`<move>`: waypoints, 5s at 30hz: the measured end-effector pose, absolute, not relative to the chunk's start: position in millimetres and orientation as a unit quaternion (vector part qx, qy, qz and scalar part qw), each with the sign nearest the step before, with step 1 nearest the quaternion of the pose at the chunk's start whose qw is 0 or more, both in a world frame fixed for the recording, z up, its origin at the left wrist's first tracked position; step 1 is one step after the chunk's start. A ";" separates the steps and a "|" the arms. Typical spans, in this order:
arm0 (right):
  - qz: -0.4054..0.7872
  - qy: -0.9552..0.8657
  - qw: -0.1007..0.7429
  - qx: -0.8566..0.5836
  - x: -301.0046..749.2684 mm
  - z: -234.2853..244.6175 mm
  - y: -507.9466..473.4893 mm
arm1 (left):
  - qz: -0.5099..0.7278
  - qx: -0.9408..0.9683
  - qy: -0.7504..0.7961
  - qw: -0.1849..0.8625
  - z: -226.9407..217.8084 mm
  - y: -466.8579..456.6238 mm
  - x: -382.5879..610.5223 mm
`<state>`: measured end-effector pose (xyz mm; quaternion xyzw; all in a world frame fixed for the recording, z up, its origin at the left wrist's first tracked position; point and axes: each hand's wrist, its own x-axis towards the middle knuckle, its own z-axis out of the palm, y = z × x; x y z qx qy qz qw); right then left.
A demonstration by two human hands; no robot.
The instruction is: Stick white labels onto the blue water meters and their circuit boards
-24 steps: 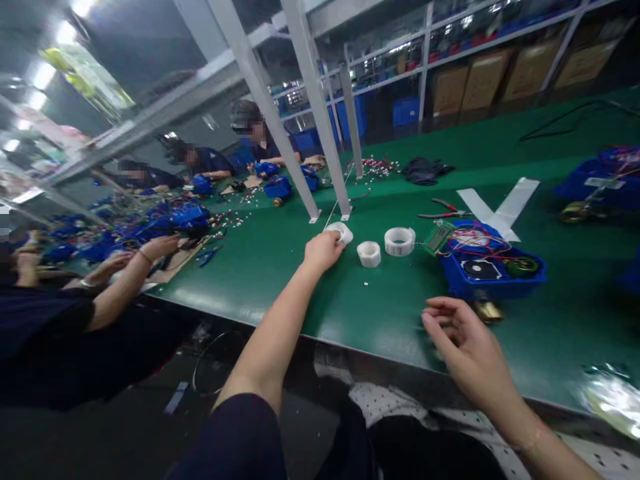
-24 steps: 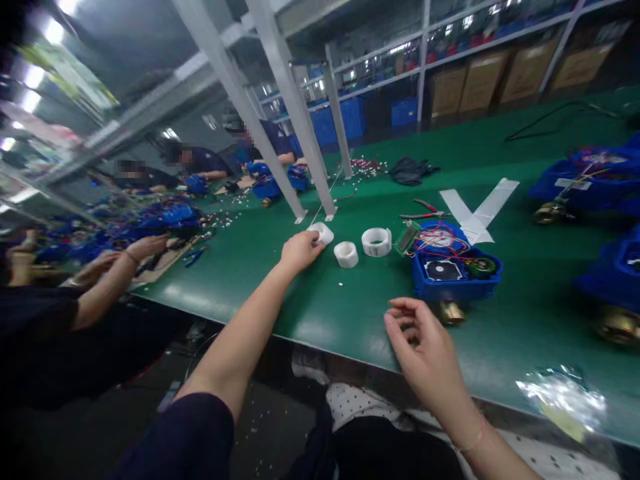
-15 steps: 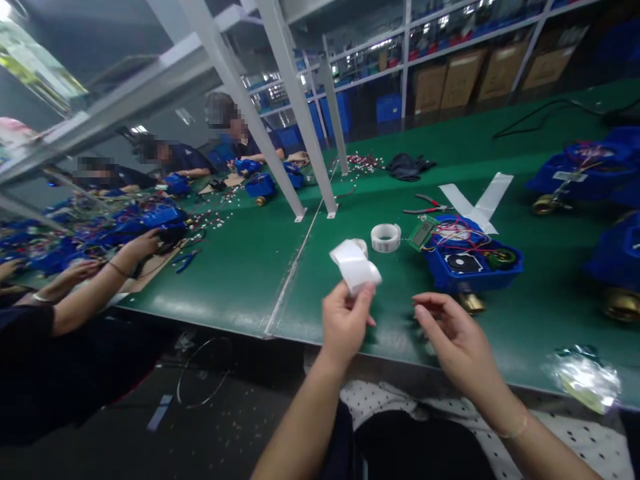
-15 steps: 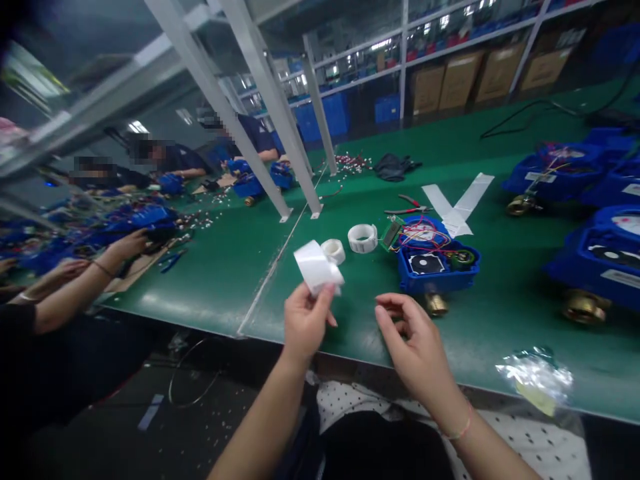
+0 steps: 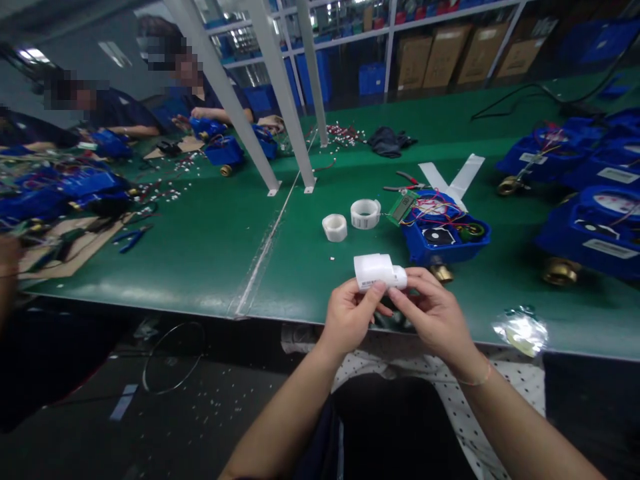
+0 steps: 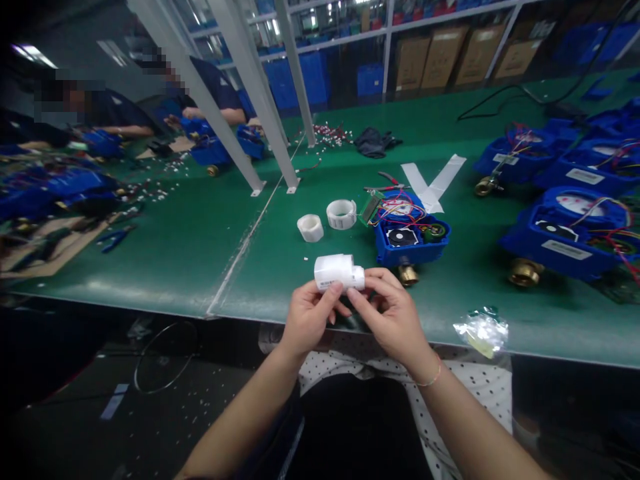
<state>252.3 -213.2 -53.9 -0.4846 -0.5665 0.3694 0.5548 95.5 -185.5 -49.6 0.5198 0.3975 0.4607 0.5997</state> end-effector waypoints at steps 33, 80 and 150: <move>0.523 -0.448 0.534 -0.490 250.9 -50.0 -211.3 | 0.535 0.432 0.433 0.583 -48.9 -180.1 99.0; 0.400 -0.577 0.522 -0.485 249.2 -53.7 -217.0 | 0.534 0.439 0.408 0.596 -49.8 -184.9 95.5; 0.163 -0.683 0.551 -0.450 246.2 -56.5 -223.5 | 0.520 0.444 0.361 0.634 -44.6 -181.8 70.5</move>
